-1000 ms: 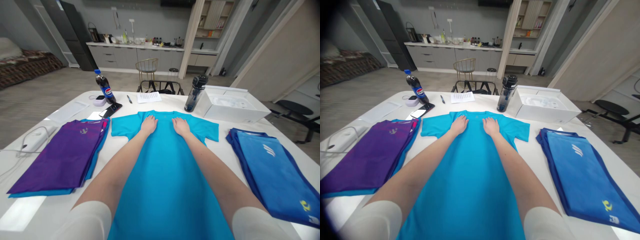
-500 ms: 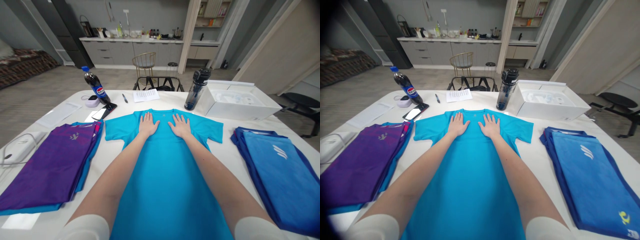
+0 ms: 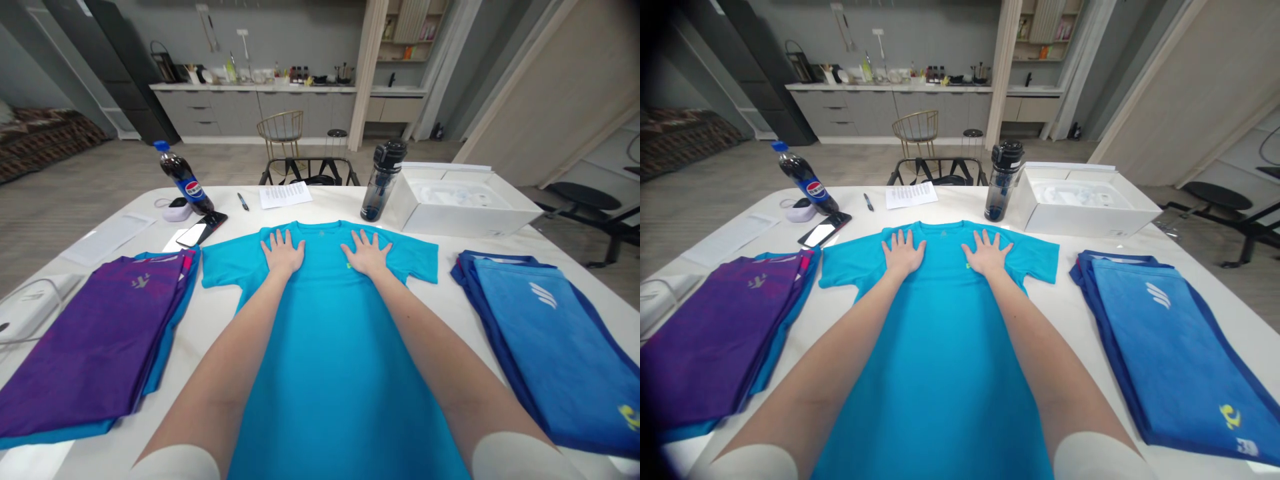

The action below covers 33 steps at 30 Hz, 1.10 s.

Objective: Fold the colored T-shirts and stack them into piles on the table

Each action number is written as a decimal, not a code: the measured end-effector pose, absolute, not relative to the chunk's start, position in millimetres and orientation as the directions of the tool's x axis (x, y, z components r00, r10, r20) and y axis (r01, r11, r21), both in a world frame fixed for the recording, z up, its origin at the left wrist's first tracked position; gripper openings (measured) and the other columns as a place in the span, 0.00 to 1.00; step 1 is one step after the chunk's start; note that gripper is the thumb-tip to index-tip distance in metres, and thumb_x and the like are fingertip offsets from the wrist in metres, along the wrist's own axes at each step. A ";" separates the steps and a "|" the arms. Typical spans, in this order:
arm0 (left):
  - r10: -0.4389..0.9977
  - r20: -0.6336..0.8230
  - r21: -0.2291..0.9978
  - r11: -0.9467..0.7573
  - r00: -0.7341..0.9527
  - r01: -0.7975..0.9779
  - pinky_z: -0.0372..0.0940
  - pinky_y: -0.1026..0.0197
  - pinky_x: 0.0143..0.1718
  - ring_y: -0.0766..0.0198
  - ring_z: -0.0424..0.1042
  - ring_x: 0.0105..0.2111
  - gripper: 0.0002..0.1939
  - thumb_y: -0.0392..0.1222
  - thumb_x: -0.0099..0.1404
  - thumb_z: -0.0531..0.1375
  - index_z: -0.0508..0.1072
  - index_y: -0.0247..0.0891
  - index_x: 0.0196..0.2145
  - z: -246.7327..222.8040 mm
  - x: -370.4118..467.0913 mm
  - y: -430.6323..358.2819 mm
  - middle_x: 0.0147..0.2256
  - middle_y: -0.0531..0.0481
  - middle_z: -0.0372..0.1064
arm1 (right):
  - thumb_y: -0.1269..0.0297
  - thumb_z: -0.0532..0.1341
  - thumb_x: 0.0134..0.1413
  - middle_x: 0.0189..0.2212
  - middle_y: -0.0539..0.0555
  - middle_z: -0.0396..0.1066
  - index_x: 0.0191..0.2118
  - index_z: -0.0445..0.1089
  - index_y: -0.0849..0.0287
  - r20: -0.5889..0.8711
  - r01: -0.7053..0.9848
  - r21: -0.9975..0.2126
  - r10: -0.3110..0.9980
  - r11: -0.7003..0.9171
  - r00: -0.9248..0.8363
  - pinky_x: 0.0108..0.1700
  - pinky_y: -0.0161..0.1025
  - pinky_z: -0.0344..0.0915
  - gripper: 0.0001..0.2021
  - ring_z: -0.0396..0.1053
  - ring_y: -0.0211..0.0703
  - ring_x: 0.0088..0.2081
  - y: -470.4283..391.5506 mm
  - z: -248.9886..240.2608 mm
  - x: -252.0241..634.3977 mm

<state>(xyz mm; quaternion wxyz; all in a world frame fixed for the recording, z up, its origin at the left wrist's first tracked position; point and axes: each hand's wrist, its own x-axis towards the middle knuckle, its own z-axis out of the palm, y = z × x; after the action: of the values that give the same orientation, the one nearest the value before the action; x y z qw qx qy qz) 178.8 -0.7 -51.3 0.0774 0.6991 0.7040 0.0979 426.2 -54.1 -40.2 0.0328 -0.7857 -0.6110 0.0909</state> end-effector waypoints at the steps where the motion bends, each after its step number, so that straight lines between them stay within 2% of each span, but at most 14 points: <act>1: 1.000 0.030 0.243 -0.009 0.002 0.970 0.32 0.33 0.71 0.44 0.39 0.73 0.42 0.66 0.71 0.40 0.51 0.39 0.73 -50.9 179.0 0.3 0.73 0.41 0.40 | 0.31 0.34 0.63 0.76 0.52 0.34 0.76 0.41 0.44 -0.104 0.955 -0.162 0.966 -0.250 0.235 0.64 0.82 0.29 0.41 0.31 0.69 0.74 -52.9 -39.9 425.5; 6: 0.999 0.021 0.229 -0.035 0.031 0.973 0.35 0.38 0.72 0.44 0.39 0.73 0.43 0.66 0.71 0.39 0.50 0.35 0.73 -51.9 179.6 5.6 0.74 0.38 0.39 | 0.32 0.36 0.65 0.76 0.55 0.38 0.75 0.44 0.48 -0.063 0.953 -0.182 0.970 -0.244 0.236 0.66 0.78 0.30 0.41 0.34 0.65 0.74 -53.8 -41.6 420.6; 9: 1.000 -0.003 0.209 -0.023 0.024 0.978 0.35 0.39 0.72 0.44 0.38 0.73 0.44 0.67 0.71 0.38 0.49 0.35 0.73 -53.9 177.3 7.2 0.74 0.38 0.38 | 0.37 0.38 0.69 0.73 0.60 0.47 0.72 0.54 0.54 0.043 0.950 -0.225 0.972 -0.217 0.232 0.68 0.72 0.38 0.37 0.44 0.60 0.72 -63.5 -40.5 423.8; 11: 0.999 0.007 0.196 -0.033 0.032 0.980 0.36 0.38 0.72 0.44 0.39 0.73 0.44 0.67 0.71 0.39 0.50 0.34 0.73 -53.6 175.6 7.2 0.74 0.37 0.40 | 0.42 0.38 0.71 0.71 0.62 0.54 0.68 0.61 0.55 0.111 0.953 -0.226 0.966 -0.202 0.232 0.67 0.68 0.45 0.33 0.50 0.59 0.69 -73.4 -36.0 436.0; 13: 0.991 0.079 0.185 -0.125 0.112 0.975 0.40 0.41 0.71 0.44 0.43 0.72 0.42 0.64 0.72 0.42 0.51 0.32 0.72 -50.2 177.5 7.6 0.73 0.35 0.44 | 0.47 0.39 0.73 0.67 0.64 0.61 0.64 0.65 0.55 0.137 0.955 -0.193 0.958 -0.224 0.252 0.64 0.65 0.51 0.29 0.55 0.59 0.65 -84.1 -28.3 459.5; 16: 0.925 0.191 0.174 -0.361 0.328 0.916 0.53 0.49 0.68 0.47 0.57 0.67 0.32 0.54 0.74 0.47 0.59 0.34 0.69 -37.5 196.3 14.0 0.67 0.35 0.58 | 0.56 0.44 0.72 0.59 0.69 0.68 0.60 0.69 0.60 0.119 0.940 -0.080 0.933 -0.332 0.340 0.60 0.63 0.55 0.24 0.60 0.63 0.61 -97.5 -14.0 511.7; 18: 0.885 0.181 0.208 -0.461 0.429 0.863 0.59 0.53 0.63 0.50 0.66 0.61 0.26 0.50 0.74 0.49 0.67 0.37 0.64 -25.8 221.8 24.2 0.60 0.38 0.68 | 0.60 0.48 0.69 0.56 0.71 0.69 0.59 0.70 0.63 0.093 0.916 0.000 0.912 -0.400 0.399 0.58 0.62 0.57 0.22 0.62 0.64 0.59 -103.3 -6.2 549.3; 21: 0.862 0.111 0.276 -0.505 0.495 0.818 0.65 0.56 0.57 0.53 0.72 0.53 0.19 0.45 0.73 0.52 0.73 0.40 0.57 -9.9 270.9 46.7 0.52 0.42 0.74 | 0.62 0.52 0.67 0.55 0.71 0.69 0.57 0.72 0.64 0.016 0.890 0.073 0.893 -0.449 0.449 0.54 0.57 0.62 0.21 0.65 0.62 0.57 -108.3 -0.3 594.6; 24: 0.854 0.045 0.269 -0.510 0.518 0.817 0.66 0.56 0.54 0.53 0.73 0.53 0.17 0.42 0.71 0.54 0.74 0.42 0.54 -2.2 314.1 70.9 0.52 0.43 0.75 | 0.61 0.52 0.68 0.54 0.70 0.69 0.54 0.74 0.64 -0.040 0.890 0.093 0.891 -0.446 0.451 0.50 0.51 0.67 0.19 0.69 0.59 0.54 -111.5 0.6 618.8; 26: 0.857 -0.012 0.251 -0.495 0.514 0.832 0.67 0.55 0.53 0.52 0.74 0.52 0.17 0.43 0.70 0.56 0.75 0.42 0.54 -2.5 332.3 84.1 0.52 0.42 0.76 | 0.61 0.52 0.68 0.53 0.69 0.69 0.52 0.75 0.63 -0.056 0.894 0.086 0.894 -0.439 0.445 0.48 0.48 0.68 0.19 0.71 0.58 0.51 -113.3 0.6 625.6; 29: 0.863 -0.091 0.243 -0.464 0.496 0.852 0.69 0.55 0.49 0.51 0.77 0.47 0.17 0.46 0.68 0.59 0.76 0.42 0.52 -8.6 343.4 95.6 0.49 0.41 0.77 | 0.60 0.53 0.69 0.51 0.67 0.70 0.51 0.75 0.61 -0.077 0.898 0.084 0.896 -0.432 0.438 0.46 0.47 0.69 0.17 0.74 0.57 0.49 -114.4 0.5 628.5; 33: 0.868 -0.093 0.247 -0.455 0.488 0.856 0.69 0.55 0.49 0.51 0.77 0.47 0.16 0.44 0.69 0.58 0.76 0.42 0.52 -18.6 343.0 98.3 0.48 0.40 0.77 | 0.58 0.53 0.69 0.51 0.66 0.71 0.52 0.75 0.59 -0.049 0.906 0.109 0.908 -0.410 0.417 0.45 0.46 0.69 0.17 0.74 0.57 0.48 -111.3 -1.5 626.9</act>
<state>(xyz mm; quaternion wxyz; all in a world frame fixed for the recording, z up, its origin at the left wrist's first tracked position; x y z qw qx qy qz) 343.0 98.3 -18.6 0.1313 0.8526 0.5053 0.0231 626.9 -111.3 -1.5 -0.0591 -0.8395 -0.5400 -0.0091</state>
